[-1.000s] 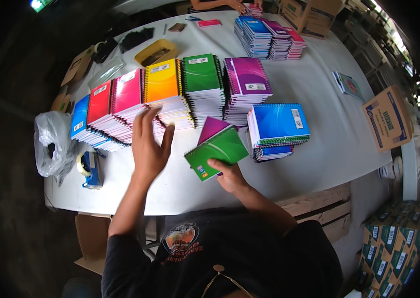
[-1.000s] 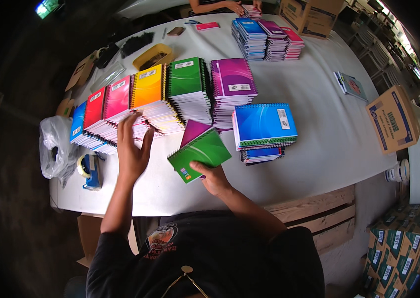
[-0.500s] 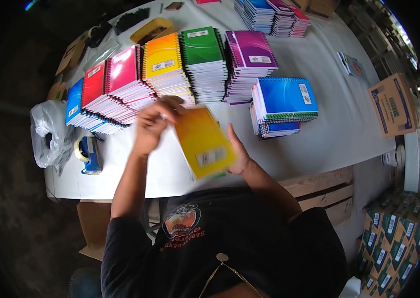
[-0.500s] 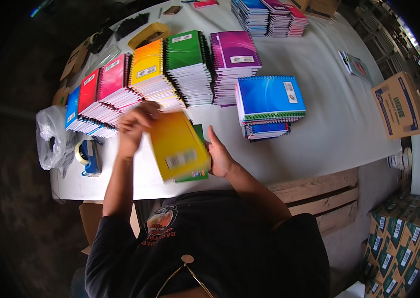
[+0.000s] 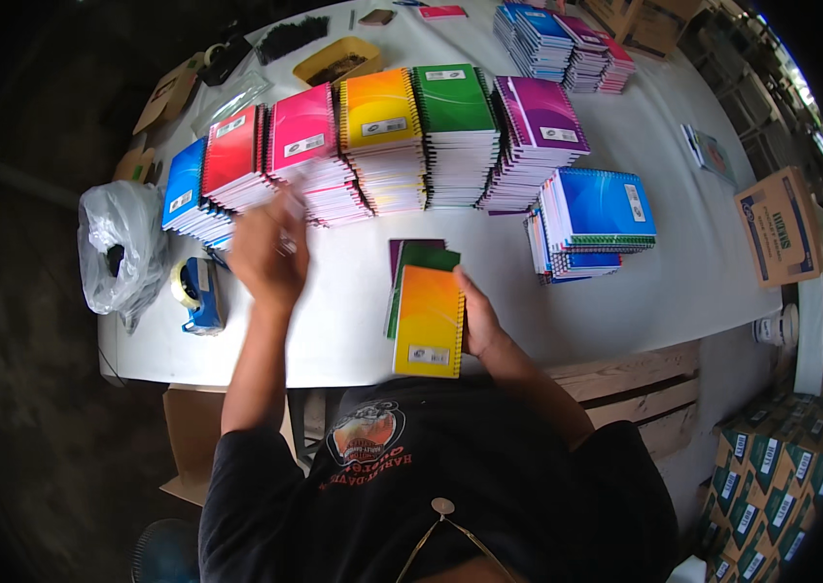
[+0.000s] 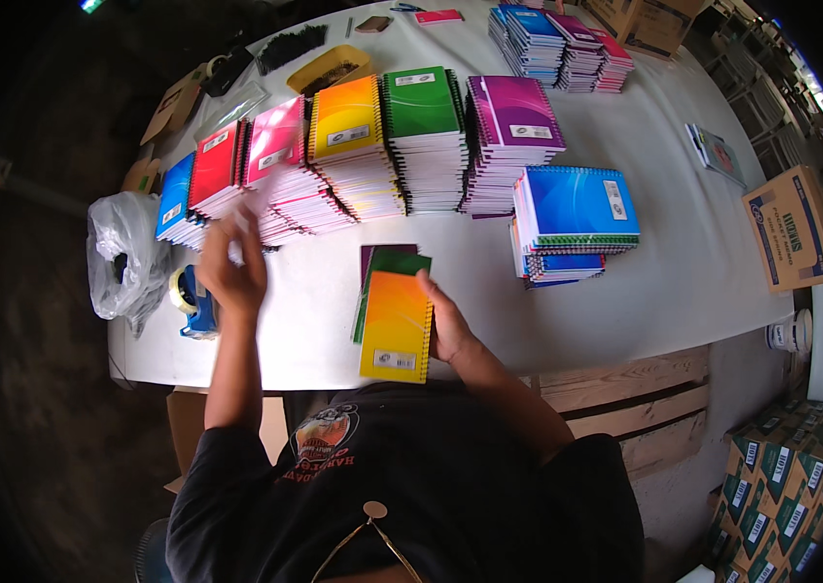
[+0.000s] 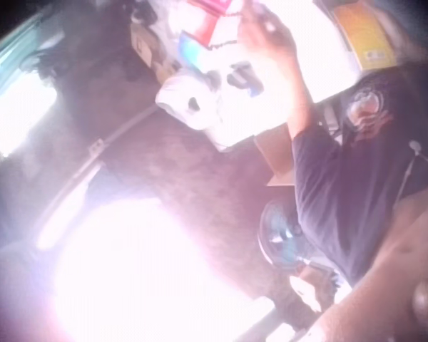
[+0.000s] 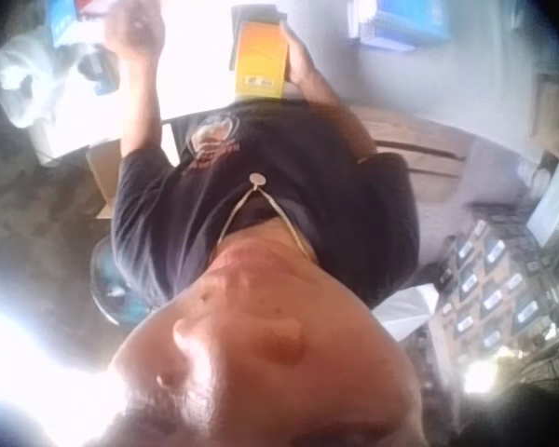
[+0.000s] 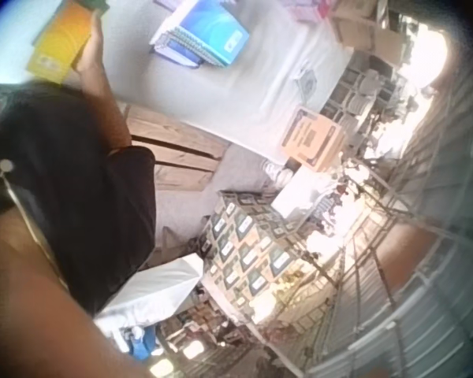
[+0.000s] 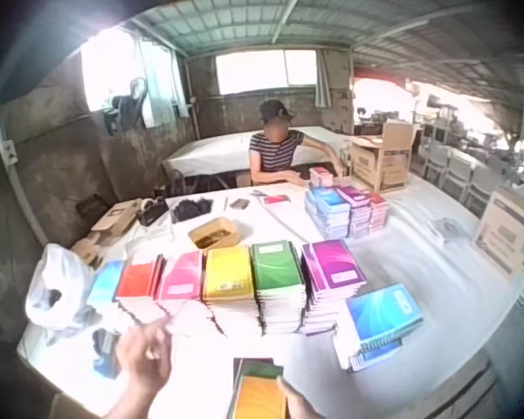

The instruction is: The person repeatedly picks up small spiral-bound notebooks from a large pile on a table and stacks them into smaller, color-matched piles. The person handles the notebooks one at a time or in small groups, placing them into separate stacks on the table.

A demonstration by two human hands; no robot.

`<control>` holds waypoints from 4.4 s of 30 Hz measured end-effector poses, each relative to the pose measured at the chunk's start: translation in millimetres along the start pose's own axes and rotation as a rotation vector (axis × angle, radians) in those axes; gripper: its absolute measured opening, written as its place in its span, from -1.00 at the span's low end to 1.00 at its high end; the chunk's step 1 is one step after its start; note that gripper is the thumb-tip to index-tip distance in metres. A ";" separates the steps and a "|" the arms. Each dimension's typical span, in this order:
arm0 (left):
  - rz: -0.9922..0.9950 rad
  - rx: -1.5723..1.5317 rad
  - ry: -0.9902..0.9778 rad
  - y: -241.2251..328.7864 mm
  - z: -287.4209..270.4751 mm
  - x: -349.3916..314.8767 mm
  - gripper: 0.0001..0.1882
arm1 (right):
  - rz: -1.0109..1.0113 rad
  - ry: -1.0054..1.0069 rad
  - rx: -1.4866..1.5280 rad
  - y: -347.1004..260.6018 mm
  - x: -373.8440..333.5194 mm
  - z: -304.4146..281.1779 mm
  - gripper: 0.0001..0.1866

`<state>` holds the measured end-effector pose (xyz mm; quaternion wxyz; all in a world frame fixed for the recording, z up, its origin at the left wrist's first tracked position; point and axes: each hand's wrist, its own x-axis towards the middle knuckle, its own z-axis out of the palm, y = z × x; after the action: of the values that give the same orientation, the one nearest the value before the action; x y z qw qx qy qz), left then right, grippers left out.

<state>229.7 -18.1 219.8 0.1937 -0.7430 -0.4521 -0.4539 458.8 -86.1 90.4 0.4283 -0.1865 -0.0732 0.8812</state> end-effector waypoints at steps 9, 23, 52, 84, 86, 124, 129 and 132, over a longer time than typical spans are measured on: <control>-0.084 -0.014 -0.234 -42.0 -12.8 -0.1 -0.47 | -0.185 0.122 -0.194 6.3 17.3 -1.7 -0.60; 0.206 -0.584 -0.811 -17.1 -41.8 -6.0 -0.64 | 0.147 -0.181 0.037 31.3 15.6 22.9 -0.38; 0.053 0.095 -0.428 -50.8 39.0 45.5 -0.51 | -0.275 0.119 -0.272 25.5 29.5 -9.1 -0.54; 0.039 -0.535 -0.939 89.8 129.2 -109.7 -0.42 | -0.322 0.335 -0.034 51.8 -95.8 -82.9 -0.51; 0.207 -0.436 -0.844 98.1 152.7 -140.9 -0.37 | -0.293 0.407 -0.063 58.2 -111.8 -83.4 -0.50; -0.927 -1.417 -0.716 33.5 61.5 -184.5 -0.23 | -0.956 0.106 -1.006 59.8 26.0 -42.3 -0.23; -0.946 -1.392 -0.858 26.6 68.0 -185.7 -0.47 | -0.944 0.332 -1.109 53.7 33.4 -59.8 -0.22; -0.876 -1.330 -0.946 19.6 72.0 -189.7 -0.61 | -0.930 0.322 -1.178 51.4 30.1 -68.9 -0.22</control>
<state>248.3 -72.1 24.1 -0.6662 -0.5721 -0.3710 -0.3022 431.3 -96.6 4.2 0.5902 -0.4598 -0.5382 0.3880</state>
